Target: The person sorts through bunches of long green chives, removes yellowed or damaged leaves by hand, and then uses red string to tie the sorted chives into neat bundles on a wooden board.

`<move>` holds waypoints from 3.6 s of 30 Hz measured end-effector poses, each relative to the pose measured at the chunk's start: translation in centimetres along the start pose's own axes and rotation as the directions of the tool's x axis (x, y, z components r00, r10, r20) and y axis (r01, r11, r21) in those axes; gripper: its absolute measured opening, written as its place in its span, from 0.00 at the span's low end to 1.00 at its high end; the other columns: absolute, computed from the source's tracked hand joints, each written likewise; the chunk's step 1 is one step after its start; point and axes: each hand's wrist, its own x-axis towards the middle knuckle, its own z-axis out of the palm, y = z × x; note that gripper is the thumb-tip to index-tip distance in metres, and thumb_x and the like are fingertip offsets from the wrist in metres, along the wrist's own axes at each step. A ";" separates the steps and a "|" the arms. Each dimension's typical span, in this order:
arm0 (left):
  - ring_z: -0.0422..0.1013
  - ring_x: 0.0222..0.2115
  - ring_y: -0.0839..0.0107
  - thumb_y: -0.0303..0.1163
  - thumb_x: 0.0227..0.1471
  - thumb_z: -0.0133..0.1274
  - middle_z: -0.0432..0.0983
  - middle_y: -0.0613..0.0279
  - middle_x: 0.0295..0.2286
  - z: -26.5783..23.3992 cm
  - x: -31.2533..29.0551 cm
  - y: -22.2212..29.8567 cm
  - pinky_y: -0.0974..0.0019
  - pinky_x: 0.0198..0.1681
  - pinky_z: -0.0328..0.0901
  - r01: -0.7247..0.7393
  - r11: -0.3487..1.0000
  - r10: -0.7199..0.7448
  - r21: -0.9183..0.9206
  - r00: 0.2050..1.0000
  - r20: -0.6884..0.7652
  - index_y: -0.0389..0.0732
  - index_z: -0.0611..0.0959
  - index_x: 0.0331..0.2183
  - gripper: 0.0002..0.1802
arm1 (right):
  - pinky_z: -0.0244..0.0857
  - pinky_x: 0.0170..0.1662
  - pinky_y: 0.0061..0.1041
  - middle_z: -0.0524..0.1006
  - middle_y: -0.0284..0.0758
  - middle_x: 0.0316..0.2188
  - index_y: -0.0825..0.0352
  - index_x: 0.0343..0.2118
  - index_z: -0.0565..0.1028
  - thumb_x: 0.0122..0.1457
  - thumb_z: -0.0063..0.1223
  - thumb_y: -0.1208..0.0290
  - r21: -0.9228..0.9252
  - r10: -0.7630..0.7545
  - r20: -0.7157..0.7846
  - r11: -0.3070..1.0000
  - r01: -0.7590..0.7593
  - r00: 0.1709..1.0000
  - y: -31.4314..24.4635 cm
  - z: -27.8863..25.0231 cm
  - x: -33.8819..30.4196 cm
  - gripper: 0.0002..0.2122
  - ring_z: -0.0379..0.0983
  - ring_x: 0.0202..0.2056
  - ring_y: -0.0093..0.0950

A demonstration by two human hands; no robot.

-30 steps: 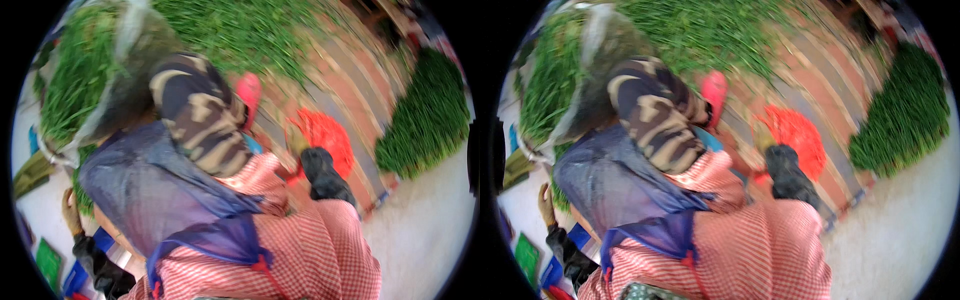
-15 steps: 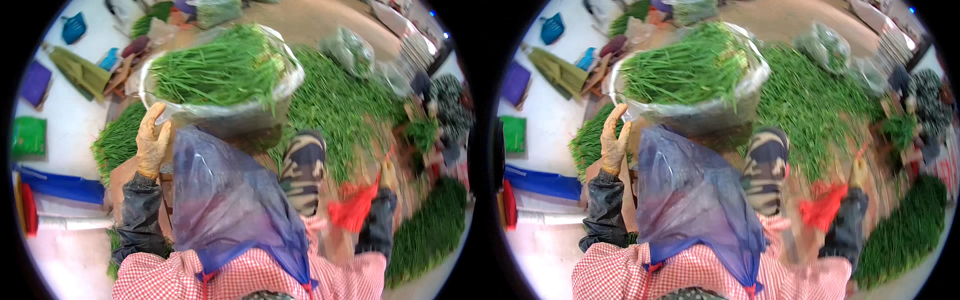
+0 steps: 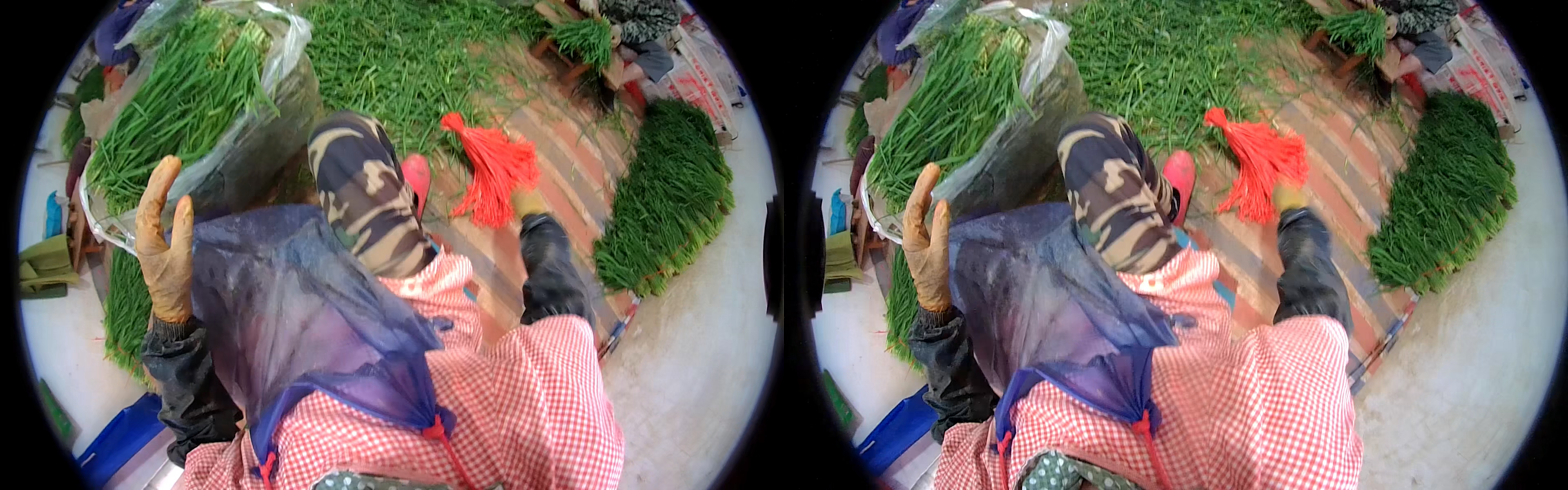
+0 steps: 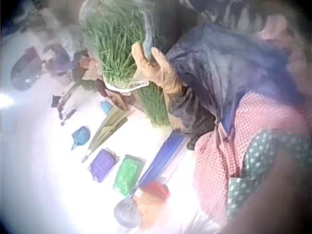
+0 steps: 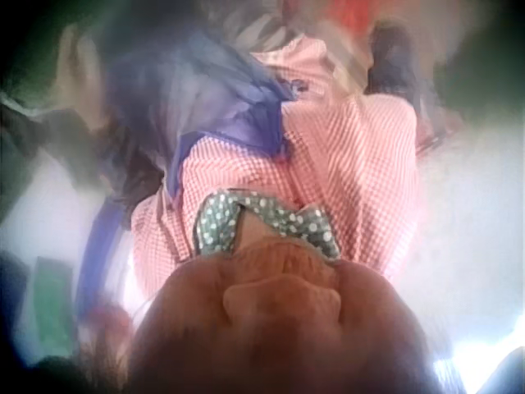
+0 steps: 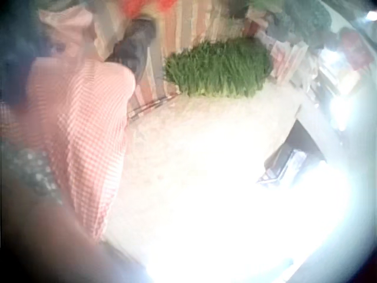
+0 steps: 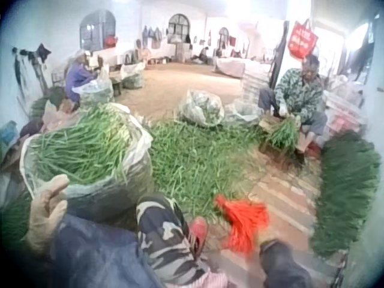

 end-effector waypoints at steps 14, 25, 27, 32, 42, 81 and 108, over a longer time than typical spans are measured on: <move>0.46 0.65 0.64 0.25 0.52 0.58 0.48 0.53 0.65 4.4 0.6 6.0 0.57 0.65 0.46 0.262 0.668 -0.115 -0.697 0.961 0.251 0.45 0.41 0.67 0.53 | 0.49 0.18 0.13 0.73 0.26 0.22 0.65 0.31 0.75 0.58 0.55 0.67 0.954 -0.689 0.260 0.072 -0.292 0.677 -29.5 -39.6 0.6 0.07 0.60 0.16 0.12; 0.66 0.15 0.81 0.35 0.62 0.40 0.79 0.61 0.24 -10.2 -16.2 3.4 0.77 0.20 0.64 0.434 0.524 -0.726 -0.733 0.677 -0.119 0.35 0.79 0.37 0.16 | 0.68 0.33 0.31 0.78 0.38 0.25 0.66 0.40 0.75 0.60 0.54 0.60 0.869 -0.992 -0.123 -0.111 0.483 -0.006 -62.4 -42.0 -14.6 0.13 0.77 0.29 0.32; 0.67 0.15 0.80 0.40 0.64 0.40 0.79 0.61 0.25 -12.4 -20.7 0.3 0.76 0.19 0.65 0.451 0.453 -0.841 -0.769 0.503 -0.201 0.35 0.79 0.42 0.20 | 0.69 0.38 0.33 0.79 0.39 0.29 0.64 0.45 0.73 0.58 0.56 0.58 0.809 -0.995 -0.104 -0.090 0.581 -0.009 -64.6 -40.8 -15.2 0.18 0.77 0.34 0.38; 0.73 0.22 0.74 0.49 0.61 0.45 0.82 0.56 0.32 -18.0 -34.7 -11.6 0.69 0.26 0.68 0.536 0.330 -0.944 -0.777 0.174 -0.281 0.37 0.78 0.47 0.25 | 0.69 0.43 0.34 0.78 0.42 0.37 0.64 0.44 0.74 0.57 0.56 0.58 0.809 -0.972 -0.143 -0.005 0.587 0.189 -69.2 -37.1 -8.1 0.17 0.76 0.39 0.40; 0.66 0.53 0.47 0.47 0.51 0.59 0.67 0.36 0.52 -28.2 -21.3 -14.2 0.54 0.55 0.62 0.808 0.198 -0.244 0.555 0.589 -0.771 0.28 0.66 0.56 0.41 | 0.54 0.61 0.40 0.65 0.50 0.59 0.70 0.58 0.64 0.55 0.53 0.41 -0.022 -0.857 -0.497 0.170 0.985 0.137 -81.4 -39.9 11.4 0.38 0.59 0.60 0.46; 0.68 0.47 0.59 0.38 0.52 0.54 0.72 0.56 0.46 -20.9 7.7 -31.2 0.57 0.50 0.64 0.393 0.707 -0.023 0.588 0.843 -0.537 0.40 0.78 0.42 0.17 | 0.63 0.49 0.38 0.78 0.53 0.39 0.70 0.51 0.73 0.53 0.50 0.34 0.249 -0.911 0.204 0.403 0.881 0.359 -96.2 -35.4 25.9 0.38 0.74 0.46 0.45; 0.64 0.56 0.63 0.21 0.60 0.40 0.67 0.50 0.54 -12.7 12.0 -19.9 0.66 0.60 0.59 -0.034 0.926 -0.260 -0.377 0.667 -0.698 0.32 0.66 0.57 0.23 | 0.62 0.42 0.26 0.75 0.27 0.37 0.69 0.44 0.77 0.57 0.59 0.51 0.960 -0.749 -0.279 -0.212 0.182 0.600 -90.9 -31.5 22.8 0.23 0.66 0.35 0.22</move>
